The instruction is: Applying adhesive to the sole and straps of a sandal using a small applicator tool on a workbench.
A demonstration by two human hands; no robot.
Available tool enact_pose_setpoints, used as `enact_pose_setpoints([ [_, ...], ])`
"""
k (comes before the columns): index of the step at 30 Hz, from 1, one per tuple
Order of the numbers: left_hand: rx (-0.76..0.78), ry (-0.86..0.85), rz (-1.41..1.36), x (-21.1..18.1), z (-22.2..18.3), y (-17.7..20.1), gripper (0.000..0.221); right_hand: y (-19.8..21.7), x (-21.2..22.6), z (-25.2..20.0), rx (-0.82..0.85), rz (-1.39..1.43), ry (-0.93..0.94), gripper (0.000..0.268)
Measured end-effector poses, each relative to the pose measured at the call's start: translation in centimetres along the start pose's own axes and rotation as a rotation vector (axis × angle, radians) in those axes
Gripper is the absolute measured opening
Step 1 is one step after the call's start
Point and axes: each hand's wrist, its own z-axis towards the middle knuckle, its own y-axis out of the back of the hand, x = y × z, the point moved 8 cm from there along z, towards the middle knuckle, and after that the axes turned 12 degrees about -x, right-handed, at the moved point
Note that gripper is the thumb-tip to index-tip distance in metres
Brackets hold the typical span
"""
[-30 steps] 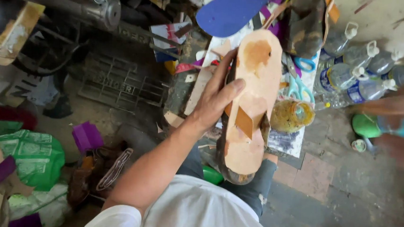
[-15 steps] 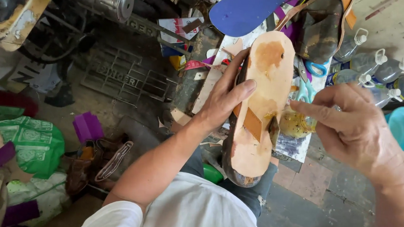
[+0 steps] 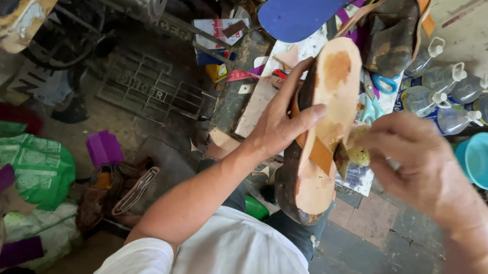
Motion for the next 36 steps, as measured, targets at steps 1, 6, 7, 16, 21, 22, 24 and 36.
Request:
enact_pose_setpoints([
  [1, 0.005, 0.006, 0.018, 0.1, -0.1, 0.0, 0.094, 0.2, -0.3, -0.1, -0.001, -0.047, -0.031, 0.032],
  [6, -0.008, 0.044, 0.031, -0.5, -0.1, -0.1, 0.096, -1.1, -0.6, -1.0, -0.001, -0.088, 0.010, 0.037],
  [7, -0.022, 0.057, 0.048, -0.5, -0.2, 0.1, 0.097, -1.0, -0.2, -0.9, -0.019, -0.149, 0.030, 0.032],
  [16, -0.024, 0.099, 0.129, -1.2, -0.1, -0.1, 0.102, -1.1, 0.4, -1.4, 0.025, -0.187, 0.145, 0.022],
  [21, -0.026, 0.109, 0.052, -0.7, 0.3, 0.2, 0.098, -0.1, 1.8, -1.7, -0.066, -0.140, 0.273, 0.017],
  [22, -0.029, 0.102, 0.064, -0.6, 0.3, 0.2, 0.098, 0.1, 1.3, -2.1, -0.109, -0.155, 0.273, 0.019],
  [24, -0.028, 0.095, 0.071, -0.6, 0.3, 0.1, 0.098, 0.2, 0.8, -2.4, -0.151, -0.176, 0.269, 0.023],
  [36, -0.043, 0.135, 0.102, -0.8, 0.1, 0.1, 0.102, -1.0, 2.0, -1.3, -0.064, -0.491, 0.299, 0.028],
])
